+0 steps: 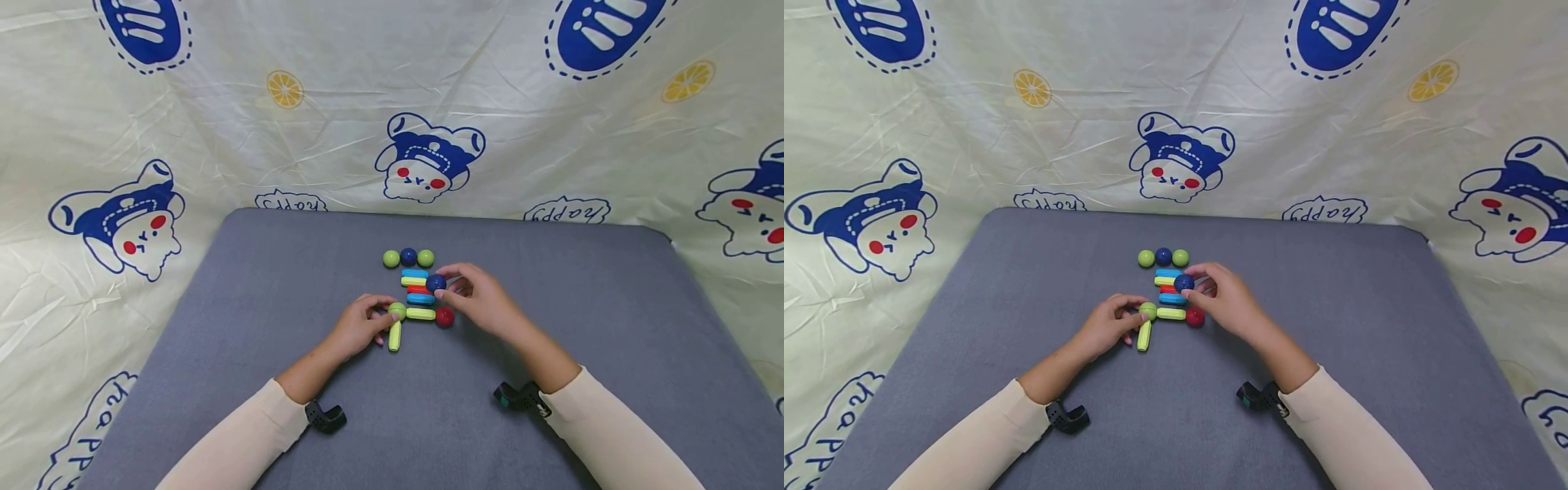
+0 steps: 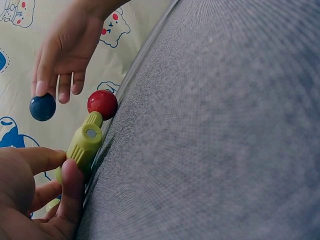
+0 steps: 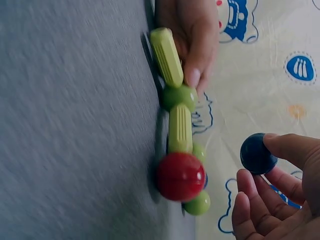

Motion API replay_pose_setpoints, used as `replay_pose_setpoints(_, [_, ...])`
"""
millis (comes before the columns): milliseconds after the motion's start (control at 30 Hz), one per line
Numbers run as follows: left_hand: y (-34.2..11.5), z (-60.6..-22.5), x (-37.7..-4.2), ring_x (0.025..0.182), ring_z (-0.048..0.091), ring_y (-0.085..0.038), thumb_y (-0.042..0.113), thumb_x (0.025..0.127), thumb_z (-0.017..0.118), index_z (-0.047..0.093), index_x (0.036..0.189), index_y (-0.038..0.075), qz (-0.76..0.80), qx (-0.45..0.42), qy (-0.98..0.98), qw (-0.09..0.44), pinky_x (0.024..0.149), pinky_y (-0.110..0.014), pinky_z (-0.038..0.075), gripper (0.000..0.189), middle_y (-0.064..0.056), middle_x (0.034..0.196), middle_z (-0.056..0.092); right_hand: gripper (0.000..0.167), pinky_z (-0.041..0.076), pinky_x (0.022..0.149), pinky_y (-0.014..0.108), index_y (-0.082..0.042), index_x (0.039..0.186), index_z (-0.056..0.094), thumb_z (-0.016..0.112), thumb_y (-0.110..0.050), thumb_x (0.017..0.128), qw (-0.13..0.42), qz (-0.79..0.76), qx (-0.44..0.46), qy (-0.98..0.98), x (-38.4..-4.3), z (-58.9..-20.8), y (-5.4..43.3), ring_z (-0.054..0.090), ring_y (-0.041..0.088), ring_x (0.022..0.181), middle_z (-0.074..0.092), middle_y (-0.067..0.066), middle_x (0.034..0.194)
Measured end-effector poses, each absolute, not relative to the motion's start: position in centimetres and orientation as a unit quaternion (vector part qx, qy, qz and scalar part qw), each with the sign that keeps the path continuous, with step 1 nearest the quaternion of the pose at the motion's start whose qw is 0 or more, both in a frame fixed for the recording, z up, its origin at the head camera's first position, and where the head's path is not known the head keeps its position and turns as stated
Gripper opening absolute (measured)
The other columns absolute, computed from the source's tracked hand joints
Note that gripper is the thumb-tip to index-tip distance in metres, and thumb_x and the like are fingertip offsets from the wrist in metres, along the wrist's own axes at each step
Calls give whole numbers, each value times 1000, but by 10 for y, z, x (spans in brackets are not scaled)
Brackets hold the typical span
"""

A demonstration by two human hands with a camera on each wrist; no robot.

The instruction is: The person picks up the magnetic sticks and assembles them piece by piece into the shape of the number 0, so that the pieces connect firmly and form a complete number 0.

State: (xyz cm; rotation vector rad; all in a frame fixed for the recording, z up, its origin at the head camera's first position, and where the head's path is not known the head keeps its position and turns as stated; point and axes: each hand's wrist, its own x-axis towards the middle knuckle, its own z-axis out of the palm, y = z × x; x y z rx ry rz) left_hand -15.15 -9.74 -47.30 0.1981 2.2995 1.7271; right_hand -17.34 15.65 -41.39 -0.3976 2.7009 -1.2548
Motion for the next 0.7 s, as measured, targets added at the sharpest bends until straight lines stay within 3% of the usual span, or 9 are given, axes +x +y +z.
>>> replay_pose_setpoints(333, [-97,-473,-152,65,58,-11,20,94,72,70,124,12,586,61,797,130,56,-29,57,31,-10,116,58,34,53,77,27,-16,125,66,75,-24,93,71,-419,-200,883,-149,-424,145,62,15,89,64,3,103])
replay_pose_setpoints(700, [-97,-477,-154,60,56,-9,20,95,72,70,124,8,591,75,795,118,52,-26,54,31,-14,115,57,33,55,78,26,-20,124,67,75,-26,93,121,-417,-274,858,-127,-434,136,64,8,89,64,-1,109])
